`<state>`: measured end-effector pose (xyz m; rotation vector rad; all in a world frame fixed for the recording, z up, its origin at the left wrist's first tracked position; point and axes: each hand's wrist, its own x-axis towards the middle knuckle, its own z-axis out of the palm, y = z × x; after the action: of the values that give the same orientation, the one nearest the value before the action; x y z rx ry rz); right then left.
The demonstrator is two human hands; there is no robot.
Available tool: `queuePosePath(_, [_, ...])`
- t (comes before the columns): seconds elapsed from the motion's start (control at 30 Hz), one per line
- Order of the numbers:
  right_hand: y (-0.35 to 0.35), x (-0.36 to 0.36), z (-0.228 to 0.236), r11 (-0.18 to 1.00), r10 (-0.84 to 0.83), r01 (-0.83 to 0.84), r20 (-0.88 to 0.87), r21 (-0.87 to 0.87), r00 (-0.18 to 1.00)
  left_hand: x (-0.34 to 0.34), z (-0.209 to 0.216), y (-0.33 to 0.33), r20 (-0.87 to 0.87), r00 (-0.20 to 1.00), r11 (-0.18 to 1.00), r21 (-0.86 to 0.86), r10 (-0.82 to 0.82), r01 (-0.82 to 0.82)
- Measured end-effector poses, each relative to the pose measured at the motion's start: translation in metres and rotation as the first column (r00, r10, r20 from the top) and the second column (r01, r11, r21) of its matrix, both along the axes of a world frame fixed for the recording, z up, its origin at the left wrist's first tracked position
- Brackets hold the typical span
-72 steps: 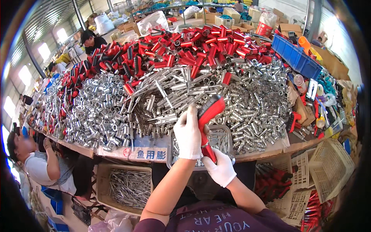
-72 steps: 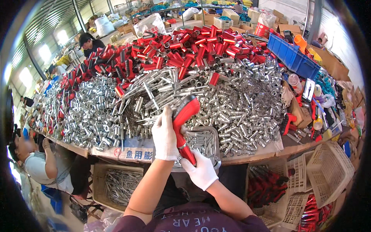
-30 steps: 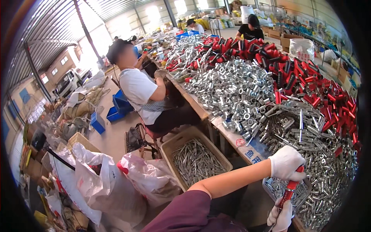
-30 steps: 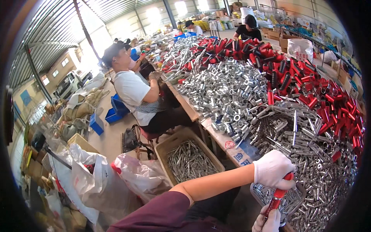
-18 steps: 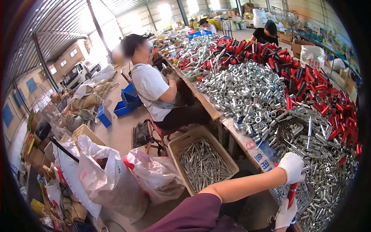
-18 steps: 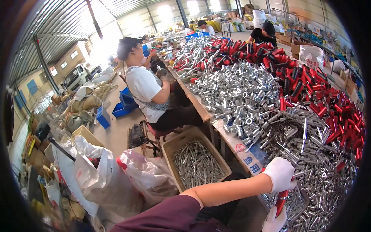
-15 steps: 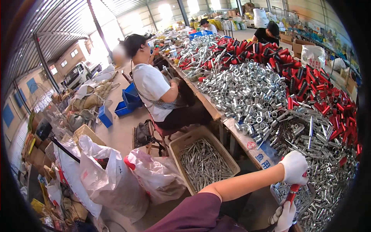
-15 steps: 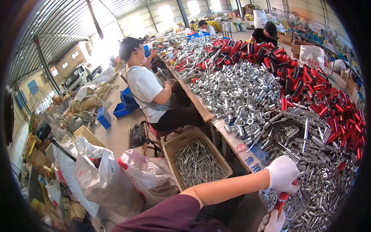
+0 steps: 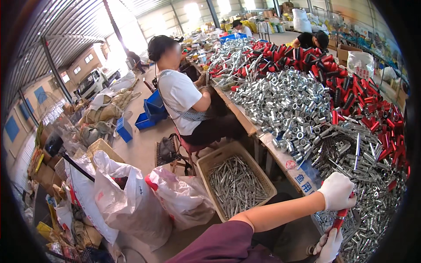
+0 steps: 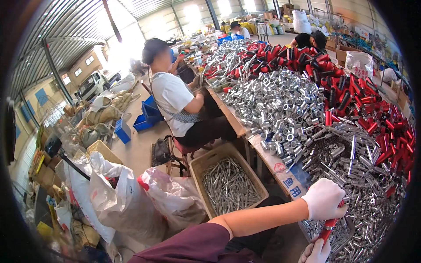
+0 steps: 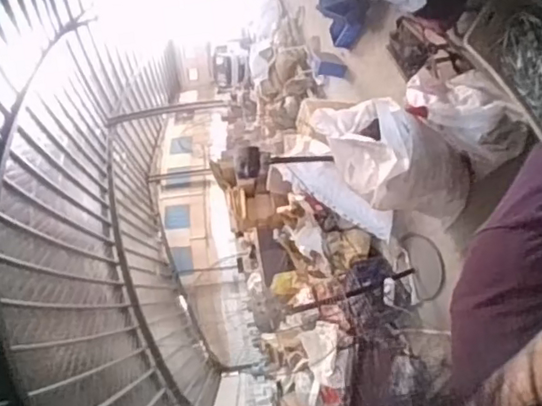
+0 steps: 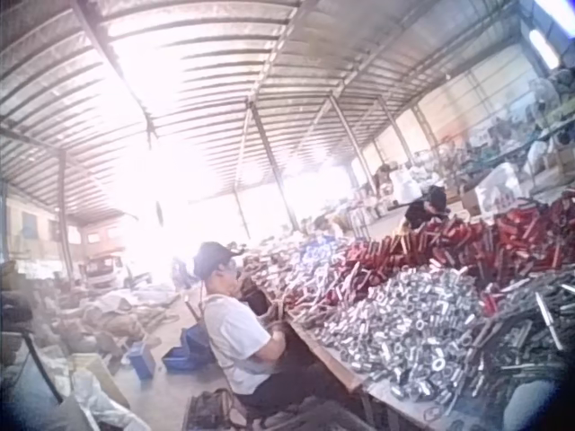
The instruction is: The person assembles tools by taking metal pins and rods from trays and piles, inserting them into metal tubes, and attaching handles onto the assemblies by hand.
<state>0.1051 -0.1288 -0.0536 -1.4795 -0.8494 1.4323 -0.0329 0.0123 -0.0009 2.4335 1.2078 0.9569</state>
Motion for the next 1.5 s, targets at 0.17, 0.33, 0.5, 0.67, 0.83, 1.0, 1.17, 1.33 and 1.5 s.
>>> queuePosePath(0.17, [-0.003,0.009,-0.010,0.999,0.034,-0.036,-0.142,-0.016,0.989,0.000,0.005,0.006,0.118,0.974,0.981,0.043,-0.192,0.188])
queuePosePath(0.33, [-0.007,0.006,0.004,0.973,0.230,-0.219,-0.424,0.075,0.876,0.008,-0.002,0.013,0.291,0.885,0.921,-0.031,-0.363,0.388])
queuePosePath(0.5, [0.005,0.005,-0.014,0.999,0.039,-0.047,-0.281,-0.020,0.959,0.033,-0.016,-0.005,0.637,0.751,0.956,-0.076,-0.172,0.284])
queuePosePath(0.67, [0.006,0.010,-0.015,0.997,0.033,-0.047,-0.226,-0.057,0.974,0.043,-0.030,0.005,0.918,0.393,0.699,-0.248,-0.051,0.671])
queuePosePath(0.83, [-0.001,0.009,-0.006,0.998,0.049,-0.060,-0.422,-0.013,0.905,0.053,-0.029,0.005,0.929,0.356,0.684,-0.191,-0.106,0.704])
queuePosePath(1.0, [0.001,0.005,-0.014,0.999,-0.041,0.043,-0.279,0.002,0.959,0.072,-0.032,0.001,0.892,0.452,0.809,-0.268,0.003,0.523])
queuePosePath(1.17, [-0.003,0.013,-0.006,0.998,0.000,0.020,-0.347,0.052,0.938,0.070,-0.021,-0.002,0.974,0.227,0.598,-0.199,0.030,0.776])
queuePosePath(1.33, [-0.013,0.005,0.000,0.873,0.486,-0.266,-0.686,0.409,0.541,0.073,-0.019,-0.027,0.927,-0.340,0.159,0.316,0.157,0.935])
queuePosePath(1.5, [-0.013,0.003,0.001,0.865,0.481,-0.172,-0.683,0.471,0.550,0.094,-0.021,-0.032,0.843,-0.499,-0.030,0.514,0.199,0.857])
